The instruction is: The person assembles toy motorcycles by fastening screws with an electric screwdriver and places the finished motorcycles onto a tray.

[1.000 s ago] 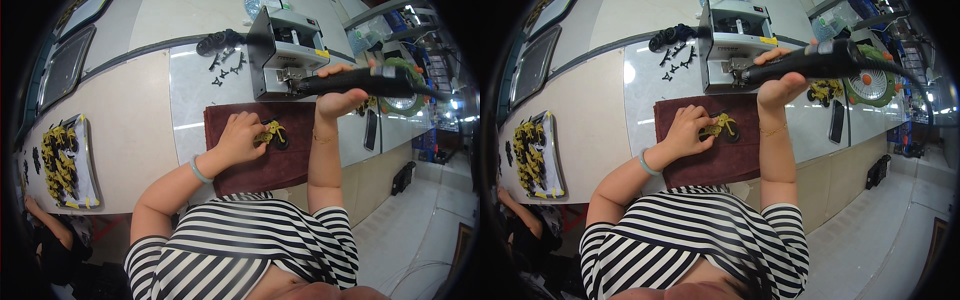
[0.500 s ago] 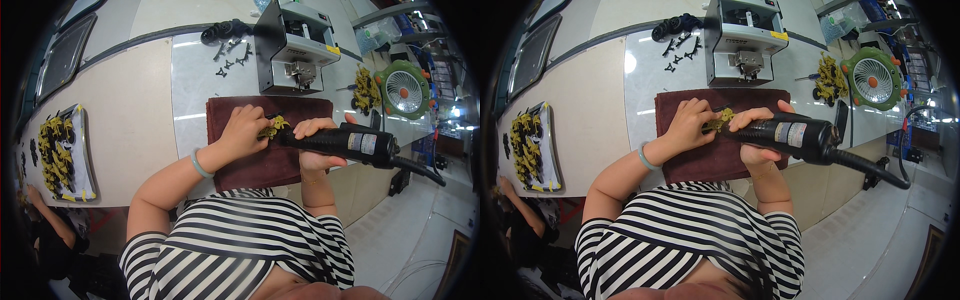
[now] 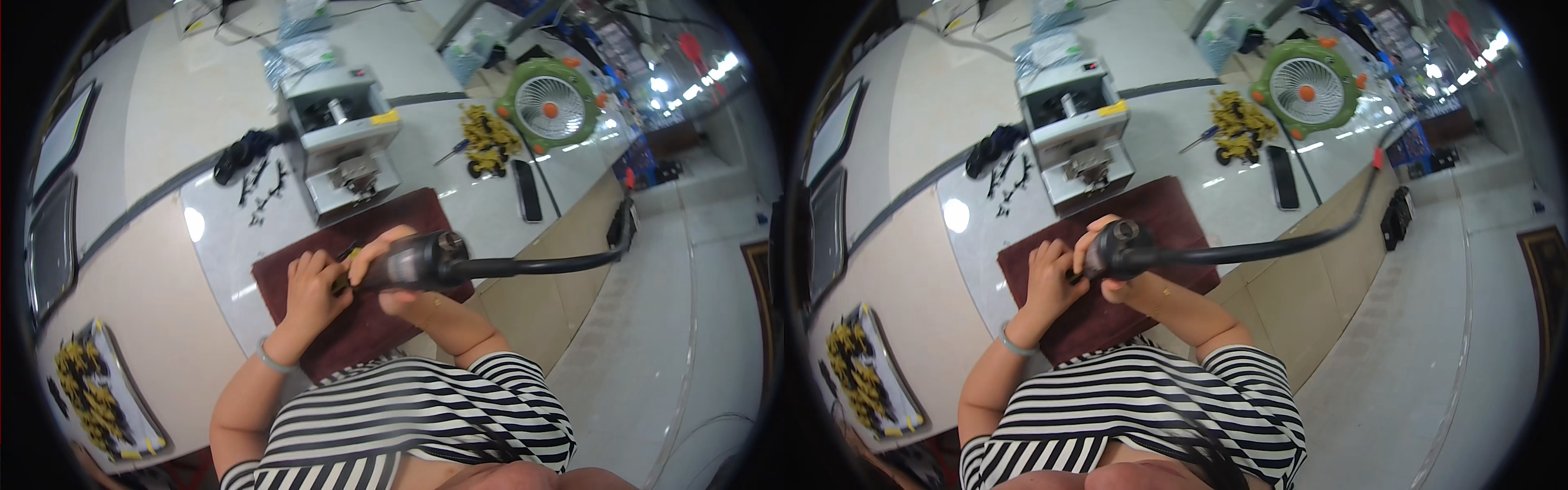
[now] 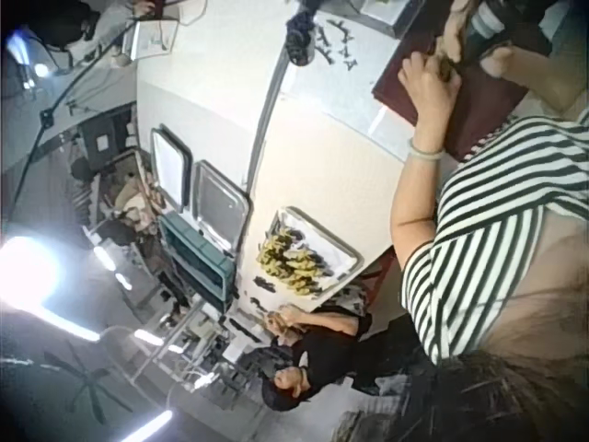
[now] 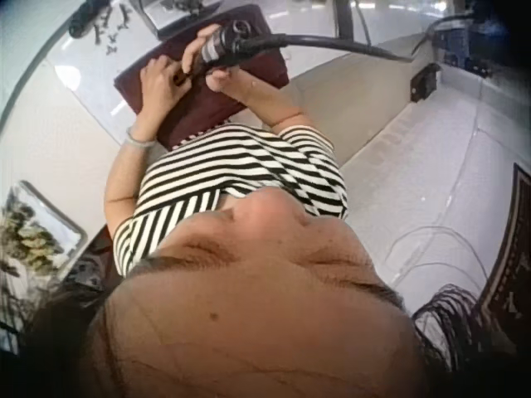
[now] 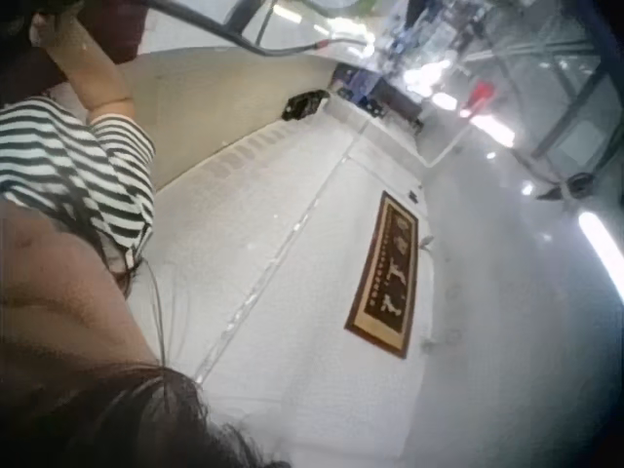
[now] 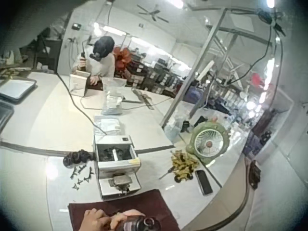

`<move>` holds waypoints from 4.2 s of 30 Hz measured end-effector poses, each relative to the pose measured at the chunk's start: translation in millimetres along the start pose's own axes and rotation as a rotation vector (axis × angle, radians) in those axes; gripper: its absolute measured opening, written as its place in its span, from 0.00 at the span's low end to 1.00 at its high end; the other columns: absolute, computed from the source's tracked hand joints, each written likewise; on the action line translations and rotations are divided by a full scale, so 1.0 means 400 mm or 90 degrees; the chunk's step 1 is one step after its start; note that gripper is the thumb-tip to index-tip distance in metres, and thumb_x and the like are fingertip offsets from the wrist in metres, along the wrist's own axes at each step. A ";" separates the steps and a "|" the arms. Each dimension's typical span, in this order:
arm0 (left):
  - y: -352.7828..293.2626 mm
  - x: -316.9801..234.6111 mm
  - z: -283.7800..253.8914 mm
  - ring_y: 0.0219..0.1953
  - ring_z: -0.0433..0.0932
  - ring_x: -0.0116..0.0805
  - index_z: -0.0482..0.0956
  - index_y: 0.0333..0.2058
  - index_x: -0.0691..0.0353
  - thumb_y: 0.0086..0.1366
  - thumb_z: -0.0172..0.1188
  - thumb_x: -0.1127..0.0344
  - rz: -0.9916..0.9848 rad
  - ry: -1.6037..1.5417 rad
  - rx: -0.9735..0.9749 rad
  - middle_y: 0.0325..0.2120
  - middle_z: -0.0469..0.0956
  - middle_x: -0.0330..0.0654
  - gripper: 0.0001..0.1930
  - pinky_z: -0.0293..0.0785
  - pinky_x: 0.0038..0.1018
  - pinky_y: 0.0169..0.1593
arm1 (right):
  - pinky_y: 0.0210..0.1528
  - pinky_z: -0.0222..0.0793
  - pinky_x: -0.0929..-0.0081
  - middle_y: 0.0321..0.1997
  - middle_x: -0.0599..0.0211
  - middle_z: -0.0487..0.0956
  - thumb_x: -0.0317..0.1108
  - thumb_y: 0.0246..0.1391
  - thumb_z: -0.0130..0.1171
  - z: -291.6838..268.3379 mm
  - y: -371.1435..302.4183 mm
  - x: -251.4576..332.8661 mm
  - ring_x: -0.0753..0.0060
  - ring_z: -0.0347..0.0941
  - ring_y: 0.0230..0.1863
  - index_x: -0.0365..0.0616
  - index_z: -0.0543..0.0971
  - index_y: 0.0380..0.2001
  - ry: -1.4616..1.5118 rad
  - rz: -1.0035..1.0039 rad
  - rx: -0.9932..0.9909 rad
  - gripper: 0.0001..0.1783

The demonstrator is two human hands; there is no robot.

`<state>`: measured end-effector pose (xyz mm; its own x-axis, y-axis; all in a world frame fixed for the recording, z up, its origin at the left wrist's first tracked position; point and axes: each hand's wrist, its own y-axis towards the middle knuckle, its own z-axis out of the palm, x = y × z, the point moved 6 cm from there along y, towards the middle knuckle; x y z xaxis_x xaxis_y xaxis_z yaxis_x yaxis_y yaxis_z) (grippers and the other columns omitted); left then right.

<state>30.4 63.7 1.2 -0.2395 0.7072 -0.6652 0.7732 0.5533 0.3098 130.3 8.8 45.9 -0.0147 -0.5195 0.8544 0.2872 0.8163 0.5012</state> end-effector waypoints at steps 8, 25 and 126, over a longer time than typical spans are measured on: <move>-0.003 -0.010 0.008 0.32 0.67 0.36 0.77 0.28 0.58 0.35 0.65 0.69 0.027 0.025 0.031 0.26 0.68 0.36 0.16 0.60 0.32 0.38 | 0.34 0.70 0.77 0.28 0.60 0.74 0.68 0.40 0.52 0.004 0.002 0.030 0.71 0.73 0.29 0.42 0.54 0.53 0.002 -0.038 0.046 0.47; -0.074 -0.106 0.068 0.53 0.66 0.45 0.70 0.46 0.75 0.52 0.51 0.70 0.186 0.259 0.033 0.47 0.69 0.53 0.22 0.63 0.32 0.55 | 0.24 0.66 0.79 0.21 0.61 0.70 0.68 0.49 0.44 -0.090 0.298 0.103 0.73 0.69 0.19 0.37 0.56 0.47 -0.177 -0.244 -0.196 0.42; -0.029 0.028 -0.080 0.35 0.72 0.41 0.75 0.31 0.59 0.40 0.67 0.68 -0.061 -0.108 0.009 0.29 0.73 0.41 0.16 0.66 0.33 0.41 | 0.29 0.67 0.71 0.23 0.63 0.68 0.61 0.57 0.36 -0.274 -0.016 0.009 0.71 0.66 0.22 0.48 0.61 0.50 0.141 0.141 -0.378 0.30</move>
<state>0.0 79.2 11.9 -0.2105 0.5671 -0.7963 0.7601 0.6072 0.2314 233.4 -25.9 30.7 0.2837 -0.4467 0.8485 0.7402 0.6646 0.1024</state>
